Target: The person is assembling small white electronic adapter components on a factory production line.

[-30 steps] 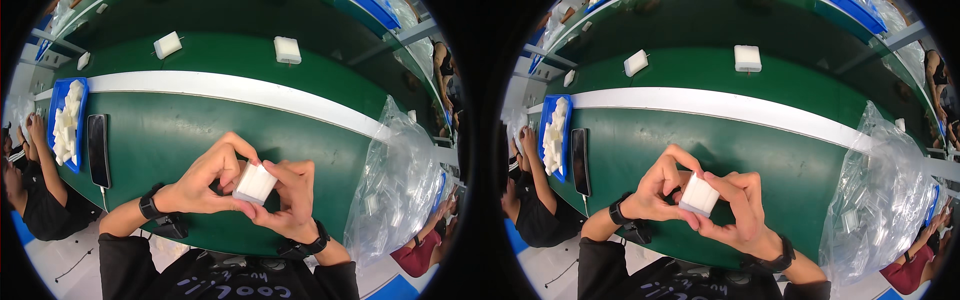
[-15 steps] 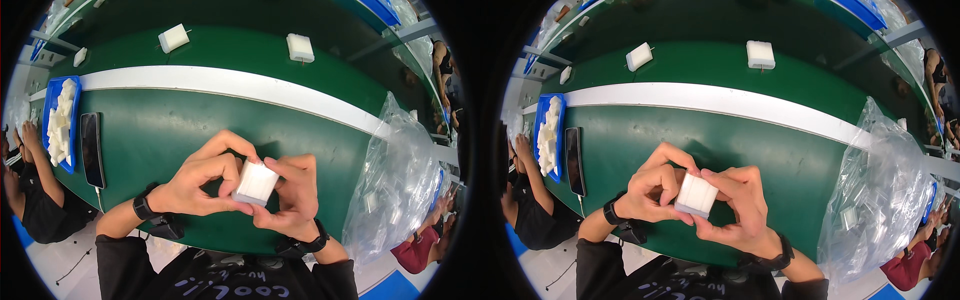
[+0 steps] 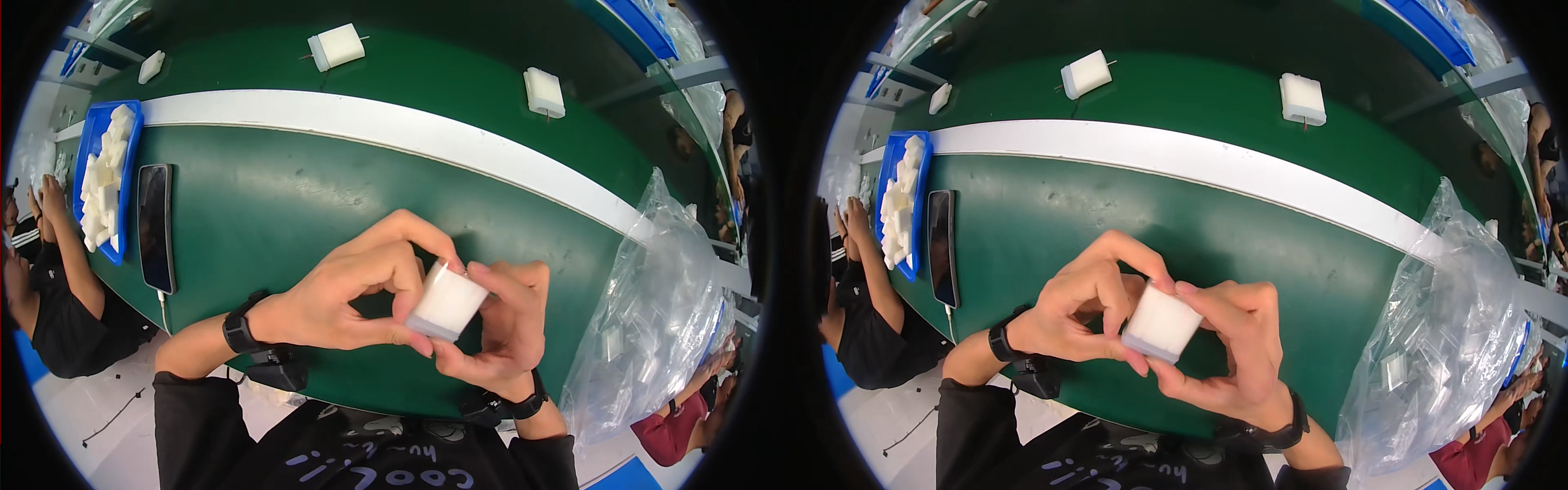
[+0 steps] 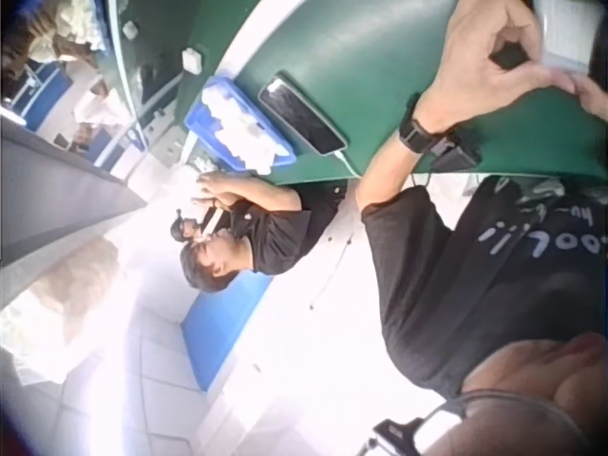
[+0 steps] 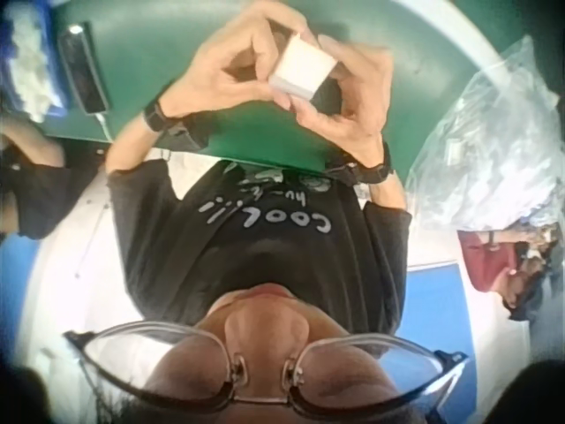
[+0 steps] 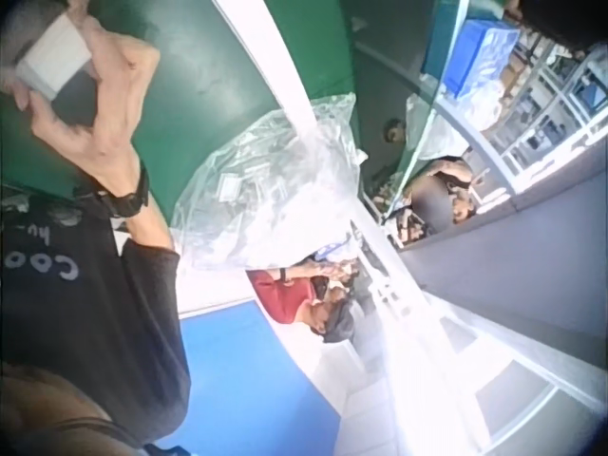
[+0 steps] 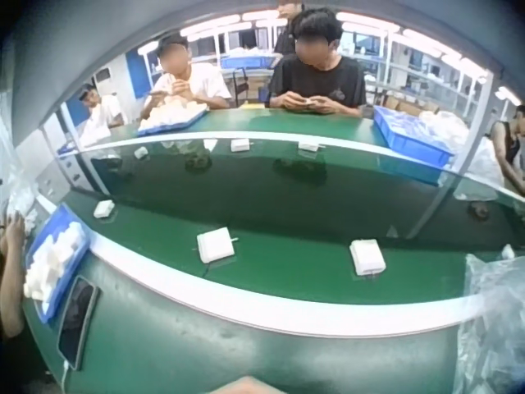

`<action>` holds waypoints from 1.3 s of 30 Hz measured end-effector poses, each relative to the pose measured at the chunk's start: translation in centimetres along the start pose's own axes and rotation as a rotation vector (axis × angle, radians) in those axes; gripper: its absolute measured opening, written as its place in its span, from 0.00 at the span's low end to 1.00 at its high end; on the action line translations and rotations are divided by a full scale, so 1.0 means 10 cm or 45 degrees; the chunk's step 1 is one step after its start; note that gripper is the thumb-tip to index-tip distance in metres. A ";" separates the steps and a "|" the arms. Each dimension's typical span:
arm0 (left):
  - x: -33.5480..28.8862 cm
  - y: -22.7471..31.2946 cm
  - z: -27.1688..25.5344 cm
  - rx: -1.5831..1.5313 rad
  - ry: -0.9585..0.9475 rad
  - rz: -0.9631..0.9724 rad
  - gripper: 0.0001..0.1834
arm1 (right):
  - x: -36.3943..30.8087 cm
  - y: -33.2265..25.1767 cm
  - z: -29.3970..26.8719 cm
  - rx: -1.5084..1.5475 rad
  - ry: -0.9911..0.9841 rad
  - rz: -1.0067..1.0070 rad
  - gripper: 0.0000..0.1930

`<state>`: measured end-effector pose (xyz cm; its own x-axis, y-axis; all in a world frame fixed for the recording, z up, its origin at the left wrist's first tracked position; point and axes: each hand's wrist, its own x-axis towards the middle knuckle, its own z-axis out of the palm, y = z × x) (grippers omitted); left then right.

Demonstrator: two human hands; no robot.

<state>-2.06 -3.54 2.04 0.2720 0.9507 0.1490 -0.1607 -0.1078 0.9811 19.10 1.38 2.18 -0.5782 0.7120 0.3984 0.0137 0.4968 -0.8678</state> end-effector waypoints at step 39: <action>0.80 -0.13 -0.67 1.361 0.763 0.050 0.29 | -0.56 -0.31 -1.44 -1.714 0.032 0.876 0.25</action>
<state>-6.06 6.12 1.13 -0.2401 0.8945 0.3771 0.7774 -0.0556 0.6266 34.04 2.96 6.94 -0.1347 0.9893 0.0569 0.9908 0.1335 0.0239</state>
